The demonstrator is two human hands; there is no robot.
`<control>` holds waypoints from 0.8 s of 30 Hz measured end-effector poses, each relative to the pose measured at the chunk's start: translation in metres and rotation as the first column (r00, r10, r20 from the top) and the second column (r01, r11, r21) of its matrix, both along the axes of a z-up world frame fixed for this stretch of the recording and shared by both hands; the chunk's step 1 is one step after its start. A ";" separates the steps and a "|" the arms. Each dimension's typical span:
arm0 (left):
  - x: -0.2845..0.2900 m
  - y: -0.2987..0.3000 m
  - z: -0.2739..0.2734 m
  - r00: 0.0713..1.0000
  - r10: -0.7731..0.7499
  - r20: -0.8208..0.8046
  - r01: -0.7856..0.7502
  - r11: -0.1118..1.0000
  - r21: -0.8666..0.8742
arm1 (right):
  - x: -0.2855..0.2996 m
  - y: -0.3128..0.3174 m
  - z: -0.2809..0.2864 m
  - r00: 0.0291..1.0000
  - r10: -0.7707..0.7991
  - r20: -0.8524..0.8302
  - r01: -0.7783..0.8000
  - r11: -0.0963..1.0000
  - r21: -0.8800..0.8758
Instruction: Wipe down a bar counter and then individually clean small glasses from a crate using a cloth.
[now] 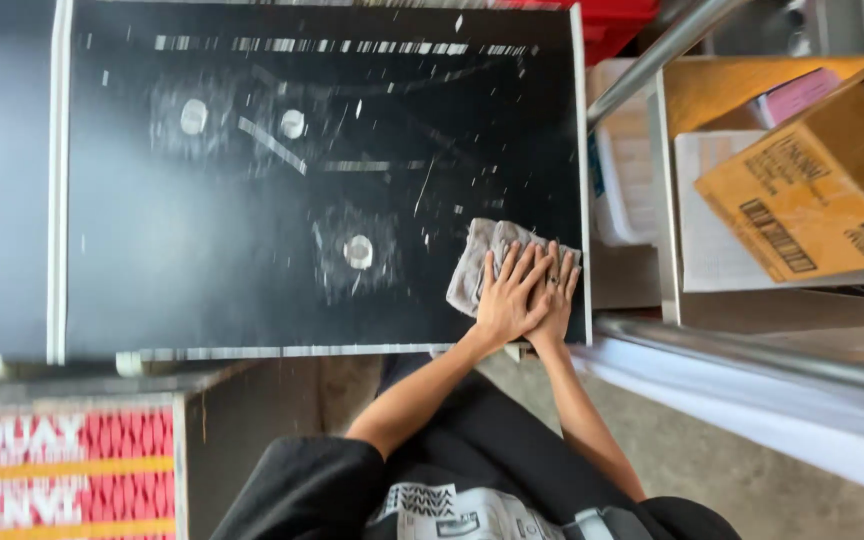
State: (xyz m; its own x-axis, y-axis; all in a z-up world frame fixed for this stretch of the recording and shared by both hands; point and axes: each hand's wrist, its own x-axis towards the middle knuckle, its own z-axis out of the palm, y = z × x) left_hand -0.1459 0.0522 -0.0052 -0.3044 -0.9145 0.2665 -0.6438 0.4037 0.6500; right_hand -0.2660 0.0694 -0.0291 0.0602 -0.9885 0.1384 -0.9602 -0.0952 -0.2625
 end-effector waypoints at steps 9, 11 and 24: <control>0.015 0.076 -0.003 0.999 0.004 -0.042 -0.001 0.997 0.083 | 0.007 0.061 -0.011 0.997 0.040 -0.059 -0.039 0.999 0.028; 0.021 0.079 -0.007 0.997 0.070 -0.045 -0.065 0.993 0.095 | 0.016 0.057 -0.014 0.993 0.095 -0.071 -0.093 0.995 0.036; 0.181 0.097 -0.009 0.645 0.756 0.111 -0.764 0.640 0.077 | 0.221 -0.021 0.016 0.512 0.858 -0.043 -0.856 0.514 0.052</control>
